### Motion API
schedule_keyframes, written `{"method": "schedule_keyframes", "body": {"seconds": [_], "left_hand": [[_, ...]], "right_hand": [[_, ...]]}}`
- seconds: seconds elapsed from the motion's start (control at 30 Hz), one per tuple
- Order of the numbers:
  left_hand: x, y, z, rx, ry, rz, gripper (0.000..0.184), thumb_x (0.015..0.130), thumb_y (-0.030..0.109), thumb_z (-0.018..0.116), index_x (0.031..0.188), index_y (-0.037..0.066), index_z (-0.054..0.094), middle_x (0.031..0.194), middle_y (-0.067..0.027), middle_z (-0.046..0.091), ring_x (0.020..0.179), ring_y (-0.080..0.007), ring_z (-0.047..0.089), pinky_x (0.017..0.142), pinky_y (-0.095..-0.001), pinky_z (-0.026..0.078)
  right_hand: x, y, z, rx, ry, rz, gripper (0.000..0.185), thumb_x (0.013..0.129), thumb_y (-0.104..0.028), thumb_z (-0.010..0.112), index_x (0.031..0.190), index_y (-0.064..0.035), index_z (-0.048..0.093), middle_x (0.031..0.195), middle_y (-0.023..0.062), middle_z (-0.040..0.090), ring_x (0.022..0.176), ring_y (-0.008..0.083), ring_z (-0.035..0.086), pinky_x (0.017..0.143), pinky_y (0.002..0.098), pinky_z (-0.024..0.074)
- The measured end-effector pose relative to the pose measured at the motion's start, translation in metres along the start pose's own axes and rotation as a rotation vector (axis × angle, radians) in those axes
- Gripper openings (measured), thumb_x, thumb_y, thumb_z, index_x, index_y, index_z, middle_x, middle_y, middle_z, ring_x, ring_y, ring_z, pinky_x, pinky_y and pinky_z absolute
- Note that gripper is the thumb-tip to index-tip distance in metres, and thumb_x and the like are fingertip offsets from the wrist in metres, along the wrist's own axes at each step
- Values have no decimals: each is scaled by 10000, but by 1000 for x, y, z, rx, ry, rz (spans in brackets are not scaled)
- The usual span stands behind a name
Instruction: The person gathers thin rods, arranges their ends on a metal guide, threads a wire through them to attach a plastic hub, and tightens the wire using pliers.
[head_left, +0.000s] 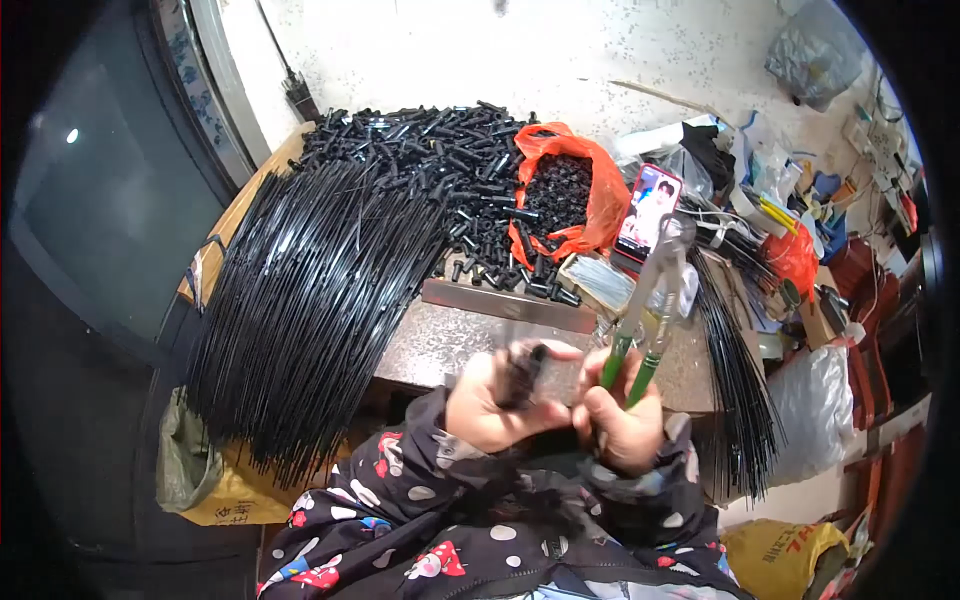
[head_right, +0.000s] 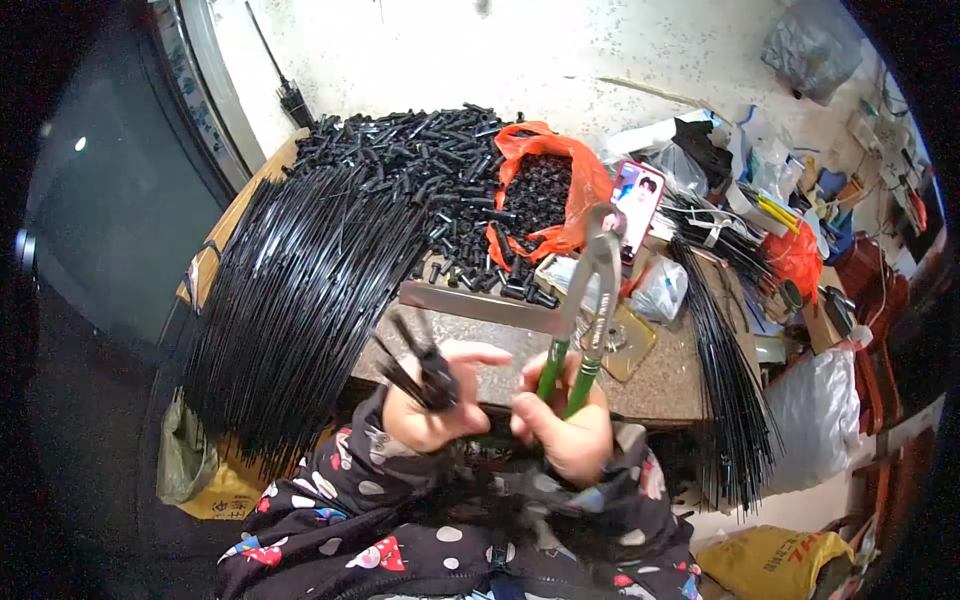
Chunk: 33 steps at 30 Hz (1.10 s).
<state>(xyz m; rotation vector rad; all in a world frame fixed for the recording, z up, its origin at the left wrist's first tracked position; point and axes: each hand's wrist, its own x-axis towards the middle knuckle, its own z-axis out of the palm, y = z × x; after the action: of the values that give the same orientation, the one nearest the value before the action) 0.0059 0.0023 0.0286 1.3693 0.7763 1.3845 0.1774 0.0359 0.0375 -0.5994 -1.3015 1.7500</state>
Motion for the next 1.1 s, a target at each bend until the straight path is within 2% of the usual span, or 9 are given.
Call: {"method": "schedule_keyframes", "body": {"seconds": [0.07,0.17,0.3,0.37,0.47,0.57,0.9,1.03,1.1], "left_hand": [[0,3,-20,-22,198,58,724,625,157,745,1157,-125,342,526,44,425,451,-49,413,433,-176,334],[4,5,-37,-336,179,223,1049,466,312,823,1210,-135,233,524,54,415,442,-53,405,411,-187,303],[5,0,-32,165,155,7,681,475,175,846,1042,4,508,582,83,431,503,-25,393,469,-175,310],[5,9,-28,205,182,-31,534,518,198,830,930,12,545,617,58,472,555,-30,423,507,-181,340],[1,18,-20,111,218,-74,430,556,225,812,839,16,564,637,39,505,584,-30,442,511,-188,360],[0,23,-13,184,265,-50,520,468,177,841,868,-25,575,594,64,470,531,-20,409,475,-168,286],[-3,14,-7,286,326,17,375,610,249,776,778,10,540,579,32,474,522,-34,416,459,-198,353],[-2,4,-9,336,310,15,345,624,198,753,795,-7,535,587,50,463,530,-28,407,478,-192,330],[-2,-2,-9,352,321,54,308,640,177,735,790,3,530,577,46,454,524,-31,396,473,-195,322]], "right_hand": [[-12,-12,-11,-133,-67,262,219,820,-59,499,1029,0,471,688,28,507,562,78,490,509,203,395],[-28,-14,-26,-624,-403,447,308,834,-84,480,1128,10,472,765,60,549,645,90,527,624,224,431],[-30,-5,-9,-666,-420,138,225,810,-54,511,1027,7,500,706,4,488,624,58,488,553,206,407],[-29,0,-23,-443,-514,390,430,830,-60,486,1246,-50,375,1094,125,506,863,161,552,770,296,427],[-35,1,-23,224,-519,636,510,862,-76,441,1326,-96,231,1194,144,431,891,217,562,794,326,423],[-33,-2,-26,377,-640,702,578,881,-98,409,1357,-121,83,1245,173,376,921,280,557,824,348,409],[-24,-20,-33,176,-650,827,592,885,-161,424,1353,-89,70,965,158,539,773,192,570,725,302,437],[-28,-38,-29,-282,-445,869,327,869,-120,435,1171,-3,395,743,86,550,633,147,537,601,263,431],[-29,-36,-26,-816,-467,541,253,829,-102,483,1066,-15,461,677,72,562,606,153,558,568,270,434]]}}
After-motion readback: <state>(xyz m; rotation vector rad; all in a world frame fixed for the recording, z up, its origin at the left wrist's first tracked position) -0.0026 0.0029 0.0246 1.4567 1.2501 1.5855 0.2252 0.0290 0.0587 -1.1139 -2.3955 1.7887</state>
